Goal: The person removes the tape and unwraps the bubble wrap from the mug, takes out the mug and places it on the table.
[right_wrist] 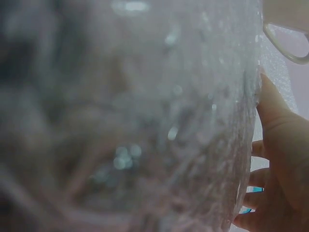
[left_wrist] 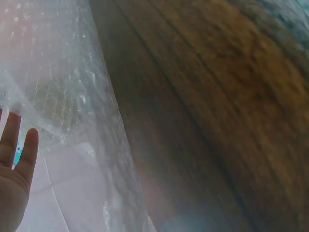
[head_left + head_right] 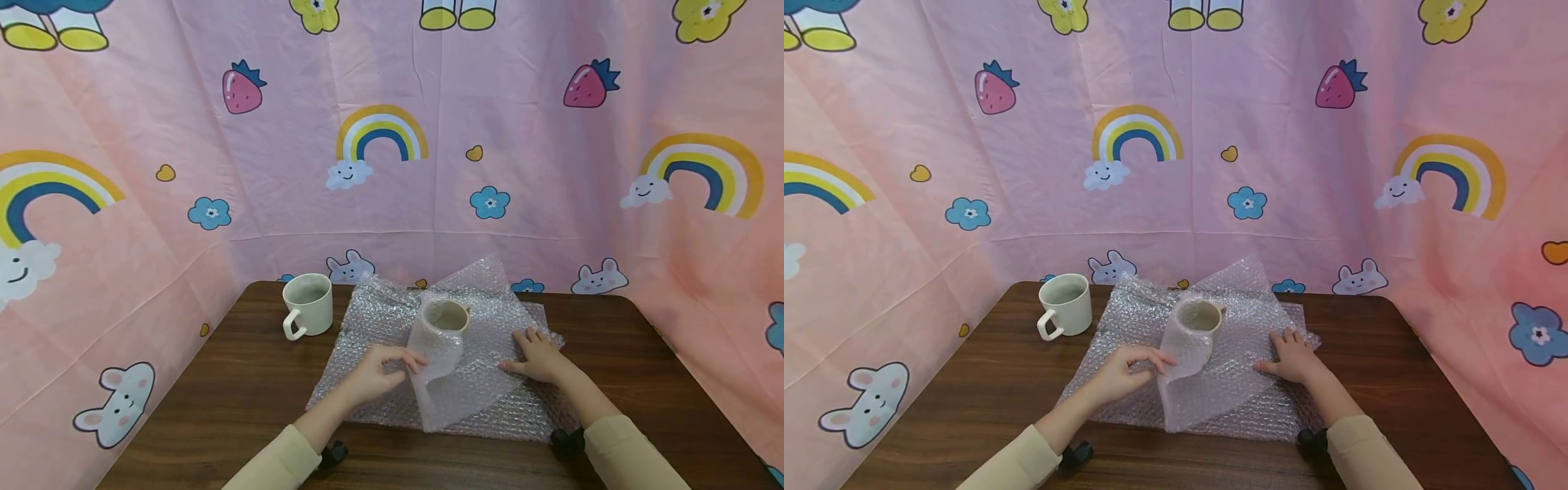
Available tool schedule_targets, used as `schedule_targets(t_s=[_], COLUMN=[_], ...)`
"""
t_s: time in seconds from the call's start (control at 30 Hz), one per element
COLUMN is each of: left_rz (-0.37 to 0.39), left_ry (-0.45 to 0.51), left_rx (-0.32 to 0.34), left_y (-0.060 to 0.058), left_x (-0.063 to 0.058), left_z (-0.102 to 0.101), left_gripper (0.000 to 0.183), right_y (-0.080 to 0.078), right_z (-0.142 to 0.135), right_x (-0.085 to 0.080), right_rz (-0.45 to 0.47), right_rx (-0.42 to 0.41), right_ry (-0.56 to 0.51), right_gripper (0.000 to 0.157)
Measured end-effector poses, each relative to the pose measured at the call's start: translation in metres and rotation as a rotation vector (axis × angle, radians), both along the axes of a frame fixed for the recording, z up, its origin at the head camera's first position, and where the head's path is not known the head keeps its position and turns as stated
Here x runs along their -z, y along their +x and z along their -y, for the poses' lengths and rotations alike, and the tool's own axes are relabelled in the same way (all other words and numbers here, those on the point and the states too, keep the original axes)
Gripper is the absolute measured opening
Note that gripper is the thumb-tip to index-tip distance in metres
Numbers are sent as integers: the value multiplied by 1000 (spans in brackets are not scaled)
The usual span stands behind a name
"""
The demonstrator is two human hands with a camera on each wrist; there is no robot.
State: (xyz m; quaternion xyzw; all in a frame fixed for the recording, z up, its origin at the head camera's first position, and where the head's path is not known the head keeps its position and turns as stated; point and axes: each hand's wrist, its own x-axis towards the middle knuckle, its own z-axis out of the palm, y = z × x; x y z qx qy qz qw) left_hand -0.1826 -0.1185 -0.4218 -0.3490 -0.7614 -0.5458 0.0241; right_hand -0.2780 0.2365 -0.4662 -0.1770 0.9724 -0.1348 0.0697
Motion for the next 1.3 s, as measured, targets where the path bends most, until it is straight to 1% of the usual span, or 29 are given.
schedule_targets(t_s=[0.07,0.1,0.17,0.27,0.37,0.47,0.6,0.7,0.83,0.97,1.1,1.23,1.3], left_rz=[-27,-31,-48,-101,-156,-173,-149,-139,-153,-161,-117,-77,-76], left_ry=[-13,-23,-53,-137,-240,-332,-414,-496,-626,-746,-839,-867,-867], left_rx=[12,5,-22,-99,-184,-264,-363,-441,-504,-515,-496,-480,-480], left_y=[-4,-5,-7,-8,-9,-12,-17,-21,-26,-31,-31,-32,-32], left_x=[6,8,8,3,-6,-14,-24,-31,-37,-38,-37,-32,-29], left_z=[0,-1,-3,-10,-19,-29,-41,-50,-60,-70,-78,-82,-82], left_gripper=[32,30,23,12,22,30,43,57,72,84,93,97,97], right_y=[0,0,0,0,-1,-1,-1,-1,-3,-4,-3,0,1], right_z=[0,0,0,0,0,0,-1,-1,-2,-2,-1,1,1], right_x=[0,0,1,0,1,1,3,3,5,6,3,1,0], right_rz=[-1,-2,0,6,13,14,15,14,20,23,24,26,24], right_rx=[1,1,3,5,8,8,6,3,10,17,16,16,16], right_ry=[1,1,1,0,-1,-7,-11,-12,-6,-4,-14,-17,-18], right_gripper=[99,99,100,100,100,100,100,100,101,102,102,99,98])
